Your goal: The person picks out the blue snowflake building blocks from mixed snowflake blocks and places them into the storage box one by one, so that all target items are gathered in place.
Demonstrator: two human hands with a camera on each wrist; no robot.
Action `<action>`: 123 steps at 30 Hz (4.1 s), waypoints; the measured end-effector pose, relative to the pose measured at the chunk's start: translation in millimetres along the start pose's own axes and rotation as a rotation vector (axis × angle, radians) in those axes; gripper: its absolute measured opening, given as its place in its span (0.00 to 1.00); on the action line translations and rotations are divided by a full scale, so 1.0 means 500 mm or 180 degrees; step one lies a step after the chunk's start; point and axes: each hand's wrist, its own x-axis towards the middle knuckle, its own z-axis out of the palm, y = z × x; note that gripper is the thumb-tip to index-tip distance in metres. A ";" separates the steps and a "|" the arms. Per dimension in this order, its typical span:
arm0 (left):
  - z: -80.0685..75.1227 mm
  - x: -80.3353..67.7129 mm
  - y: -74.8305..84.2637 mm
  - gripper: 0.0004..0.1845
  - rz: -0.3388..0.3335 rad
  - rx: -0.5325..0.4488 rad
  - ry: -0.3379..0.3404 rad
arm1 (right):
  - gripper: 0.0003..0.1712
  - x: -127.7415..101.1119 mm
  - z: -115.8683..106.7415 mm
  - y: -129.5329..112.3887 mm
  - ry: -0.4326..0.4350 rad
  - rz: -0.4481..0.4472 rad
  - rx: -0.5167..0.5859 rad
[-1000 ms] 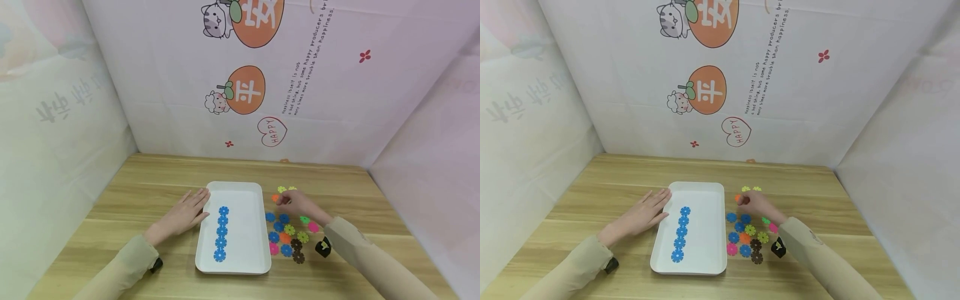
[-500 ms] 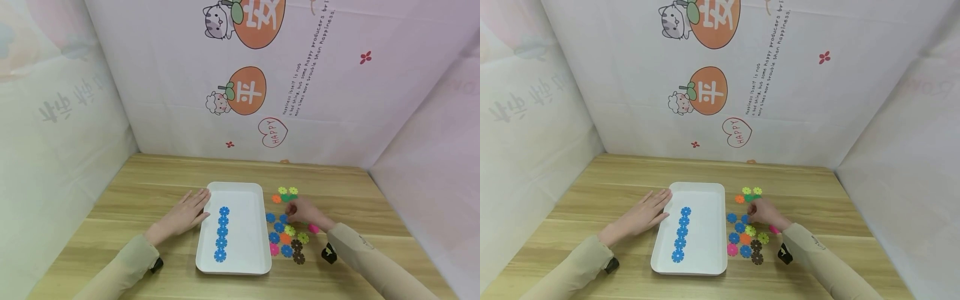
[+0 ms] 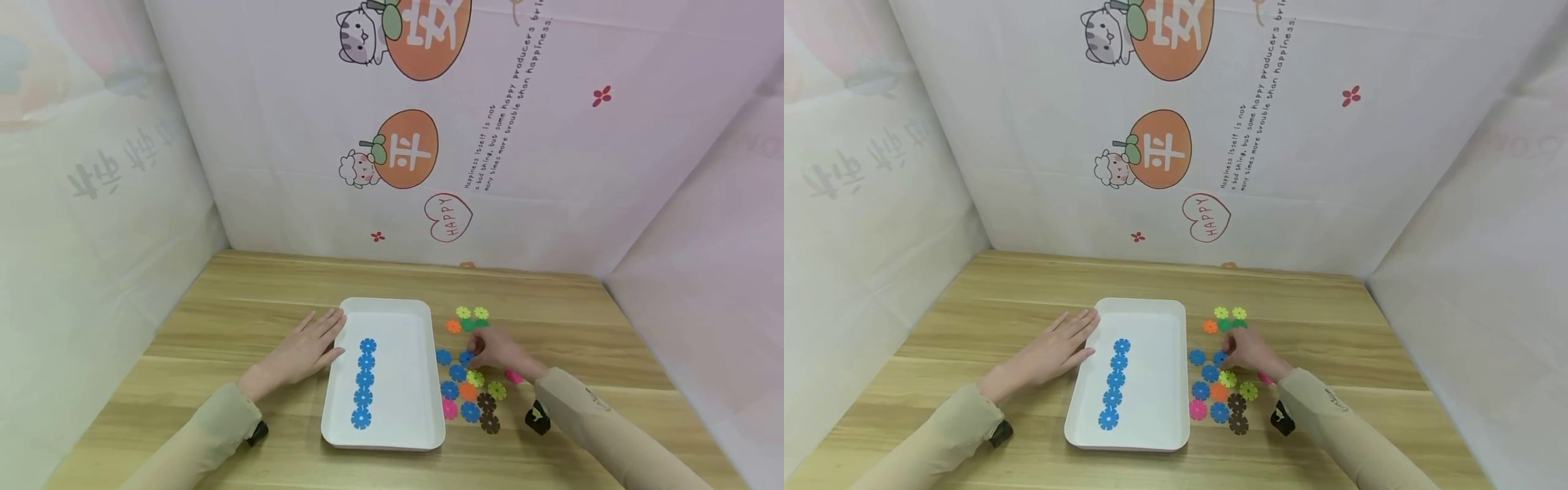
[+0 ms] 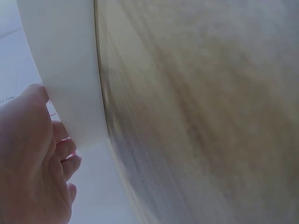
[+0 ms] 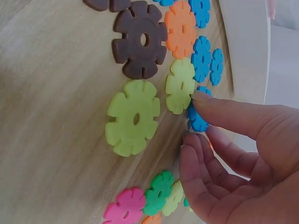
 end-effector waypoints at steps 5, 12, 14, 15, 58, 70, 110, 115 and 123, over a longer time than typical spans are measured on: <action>-0.001 0.000 0.002 0.36 0.0009 0.0023 -0.0005 | 0.15 -0.002 -0.003 0.005 0.0022 -0.0026 0.0059; -0.002 0.000 0.003 0.36 -0.0004 0.0005 -0.0009 | 0.06 -0.013 -0.023 0.010 -0.0091 -0.0114 0.0420; -0.002 0.000 0.003 0.36 -0.0007 -0.0004 -0.0010 | 0.06 -0.014 -0.030 0.008 -0.0108 -0.0121 0.0510; -0.002 0.000 0.003 0.36 -0.0008 -0.0007 -0.0010 | 0.06 -0.014 -0.033 0.006 -0.0111 -0.0109 0.0537; -0.001 0.001 0.001 0.36 0.0003 0.0021 -0.0013 | 0.06 -0.022 0.105 -0.217 -0.1032 -0.0877 0.0057; -0.006 0.001 0.002 0.36 0.0010 0.0015 -0.0014 | 0.05 -0.020 0.133 -0.219 -0.1159 -0.0857 0.0076; -0.005 -0.003 0.005 0.36 0.0007 0.0000 0.0022 | 0.13 0.028 0.016 -0.065 -0.0200 -0.0357 -0.0294; -0.003 -0.001 0.004 0.36 0.0018 0.0011 0.0061 | 0.15 0.032 0.025 -0.069 -0.0106 -0.0339 -0.0336; -0.002 0.000 0.002 0.35 0.0025 0.0012 0.0040 | 0.13 0.041 0.031 -0.062 -0.0115 -0.0206 -0.0265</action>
